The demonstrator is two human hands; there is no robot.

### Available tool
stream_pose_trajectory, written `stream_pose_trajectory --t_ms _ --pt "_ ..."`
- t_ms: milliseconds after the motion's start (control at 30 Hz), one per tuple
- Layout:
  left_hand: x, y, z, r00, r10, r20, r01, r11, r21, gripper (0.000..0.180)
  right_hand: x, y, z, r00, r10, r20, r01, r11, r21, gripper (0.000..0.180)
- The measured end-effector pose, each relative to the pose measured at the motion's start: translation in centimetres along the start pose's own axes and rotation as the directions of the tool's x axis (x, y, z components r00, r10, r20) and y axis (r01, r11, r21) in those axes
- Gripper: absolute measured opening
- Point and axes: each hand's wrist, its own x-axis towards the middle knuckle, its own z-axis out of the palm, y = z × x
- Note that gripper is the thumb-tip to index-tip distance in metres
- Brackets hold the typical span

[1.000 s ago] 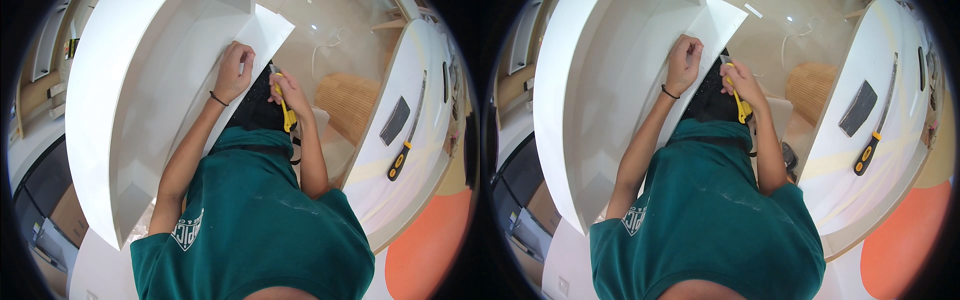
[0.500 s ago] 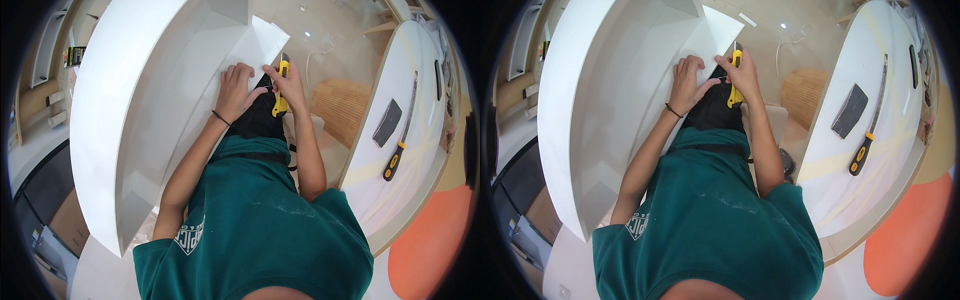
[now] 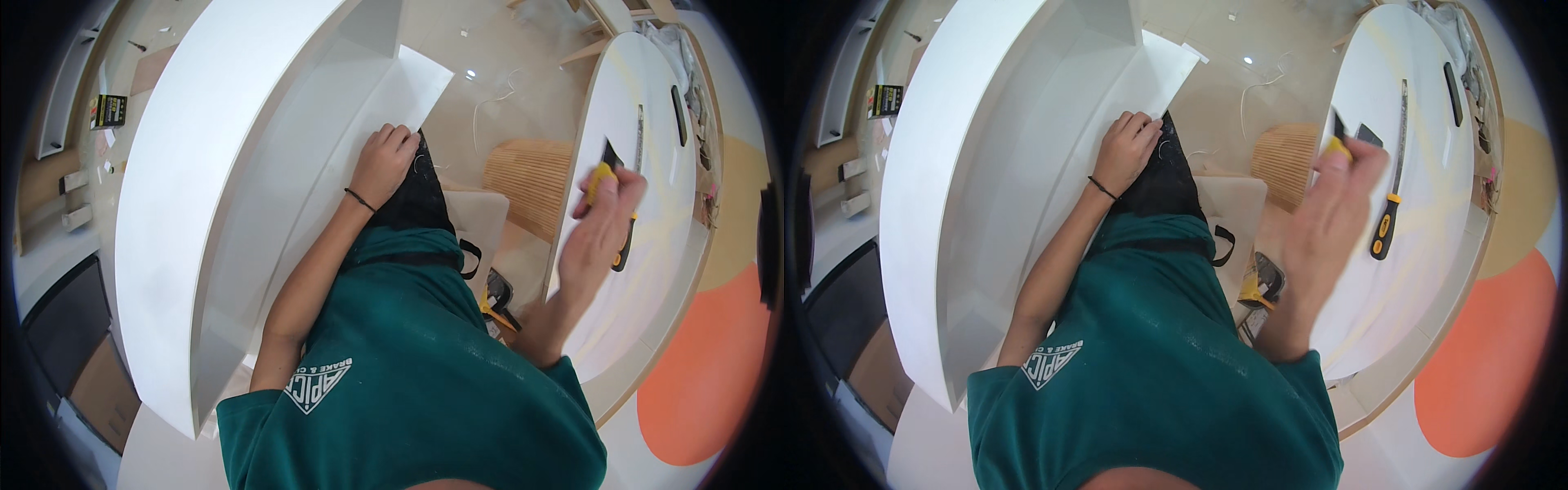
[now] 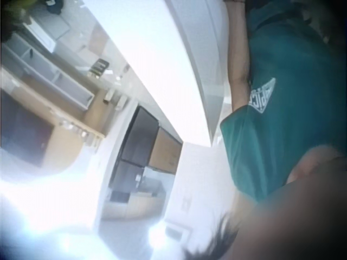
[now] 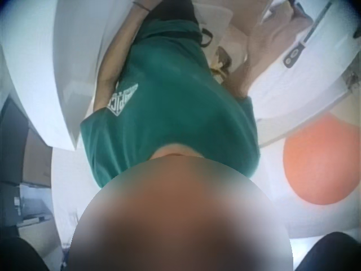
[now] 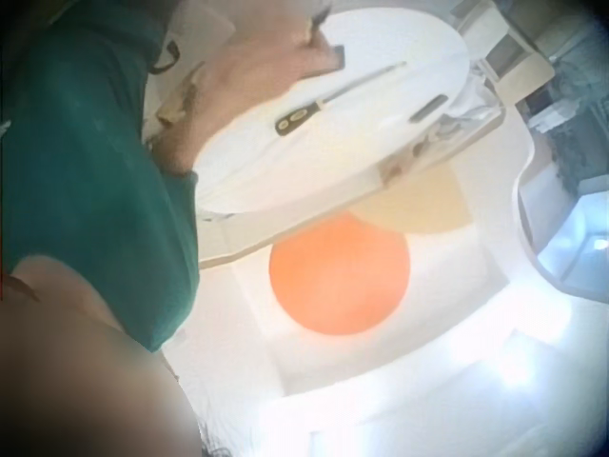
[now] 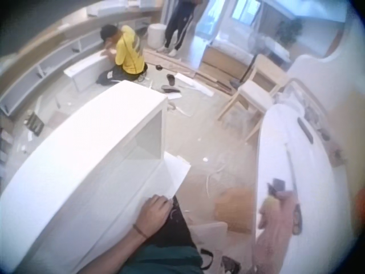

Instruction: The person uses a utility knife to trim the edge of a white drawer front, then lifts and places the drawer into a cabinet opening. A second person is visible working nearby on similar components.

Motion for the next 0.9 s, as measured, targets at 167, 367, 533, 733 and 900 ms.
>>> stream_pose_trajectory --t_ms 167,367,533,733,900 --pt "0.0 0.0 0.0 0.997 -0.039 -0.063 0.037 0.999 -0.032 0.013 0.5 7.6 -4.2 0.977 -0.186 -0.099 0.093 0.801 -0.591 0.029" --pt "-0.8 0.5 -0.4 0.989 -0.147 -0.033 0.146 0.989 -0.030 0.010 1.1 15.0 -5.6 0.983 -0.121 -0.136 -0.026 0.646 -0.763 0.033" --pt "-2.0 0.6 -1.0 0.977 -0.195 -0.088 0.190 0.980 -0.064 0.010 3.0 15.9 -6.8 0.979 -0.106 -0.173 -0.090 0.540 -0.837 0.035" --pt "-2.5 1.1 -1.3 1.000 -0.031 0.001 0.031 0.999 0.038 0.024 9.1 18.6 -9.1 0.984 -0.029 -0.174 -0.126 0.576 -0.808 0.041" --pt "-2.4 1.4 -1.5 0.971 -0.090 0.219 0.058 0.987 0.149 0.023 11.3 22.1 -10.2 0.995 0.000 -0.101 -0.080 0.611 -0.788 0.038"
